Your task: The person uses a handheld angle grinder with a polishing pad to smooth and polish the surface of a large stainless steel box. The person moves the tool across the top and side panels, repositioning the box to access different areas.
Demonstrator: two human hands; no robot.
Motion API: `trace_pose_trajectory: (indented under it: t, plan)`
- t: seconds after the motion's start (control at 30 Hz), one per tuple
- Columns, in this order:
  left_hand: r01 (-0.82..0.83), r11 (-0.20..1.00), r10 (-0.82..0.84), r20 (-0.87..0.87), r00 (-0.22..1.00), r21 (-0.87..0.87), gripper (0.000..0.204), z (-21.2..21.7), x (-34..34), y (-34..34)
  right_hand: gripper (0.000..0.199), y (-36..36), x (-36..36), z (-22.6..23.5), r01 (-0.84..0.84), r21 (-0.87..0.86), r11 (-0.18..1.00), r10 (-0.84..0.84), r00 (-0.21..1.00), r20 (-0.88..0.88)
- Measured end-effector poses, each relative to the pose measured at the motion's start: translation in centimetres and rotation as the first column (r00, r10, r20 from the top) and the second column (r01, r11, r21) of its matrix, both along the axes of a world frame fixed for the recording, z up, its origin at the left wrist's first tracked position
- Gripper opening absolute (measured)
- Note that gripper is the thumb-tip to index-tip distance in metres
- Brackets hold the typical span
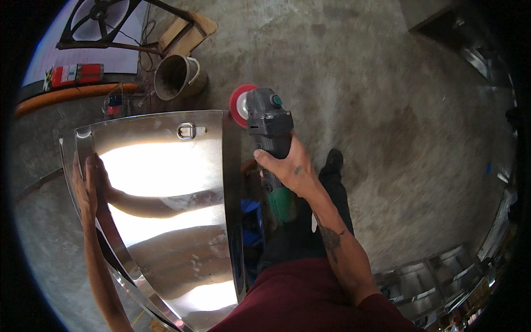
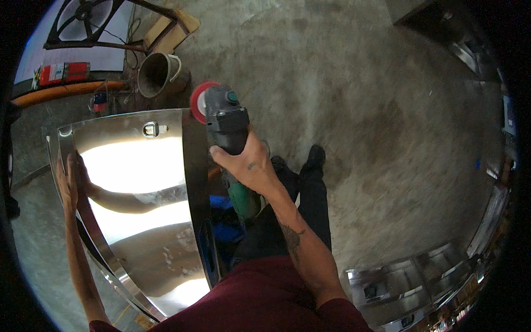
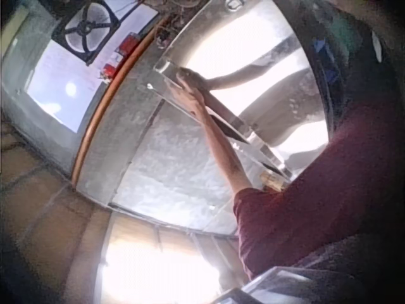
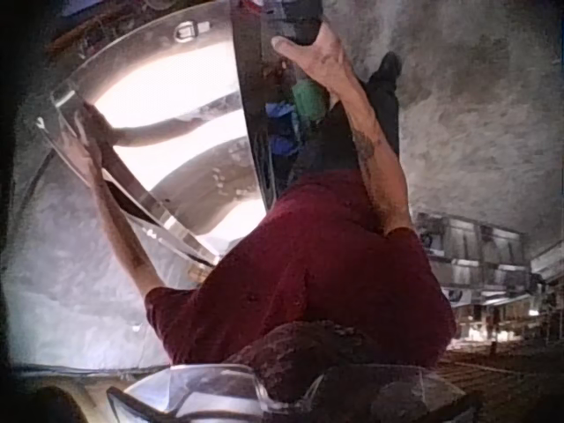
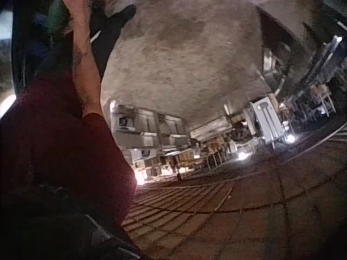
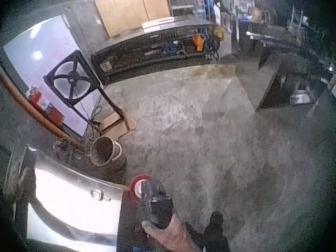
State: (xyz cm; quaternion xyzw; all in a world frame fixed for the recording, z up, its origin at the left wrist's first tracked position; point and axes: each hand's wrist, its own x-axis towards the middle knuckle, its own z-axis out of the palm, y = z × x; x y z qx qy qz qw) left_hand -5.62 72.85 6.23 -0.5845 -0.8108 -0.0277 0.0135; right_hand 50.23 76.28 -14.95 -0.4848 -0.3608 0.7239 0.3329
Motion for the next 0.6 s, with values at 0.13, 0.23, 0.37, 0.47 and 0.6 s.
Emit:
trace_pose_trajectory:
  t: [0.13, 0.23, 0.37, 0.47, 0.6]
  plan:
    - [-0.021, 1.0, 0.02, -0.081, 0.996, -0.012, 0.095, -0.2, 0.4, 0.7, 0.058, 0.3, 0.1, -5.2, 0.006, -0.073, 0.997, 0.003, 0.993, 0.121]
    - [0.042, 0.997, -0.028, -0.224, 0.974, 0.059, 0.085, -0.2, 0.0, 0.2, 0.059, 0.7, -0.1, -8.1, 0.012, -0.134, 0.991, 0.009, 0.988, 0.155]
    - [0.253, 0.922, -0.214, -0.16, 0.964, 0.294, 0.064, -2.2, 5.6, 0.7, 0.06, 1.5, 1.6, -6.5, 0.003, -0.297, 0.955, 0.016, 0.998, 0.06]
    - [0.316, 0.936, -0.3, -0.119, 0.947, 0.156, 0.059, -4.4, 17.9, 3.7, 0.057, 2.9, 3.0, -7.1, -0.072, -0.189, 0.979, 0.11, 0.974, 0.197]
    - [0.513, 0.841, -0.514, 0.043, 0.857, -0.172, 0.073, -6.5, 31.2, 6.9, 0.071, 3.1, 3.4, -6.7, -0.158, -0.239, 0.958, 0.197, 0.969, 0.15]
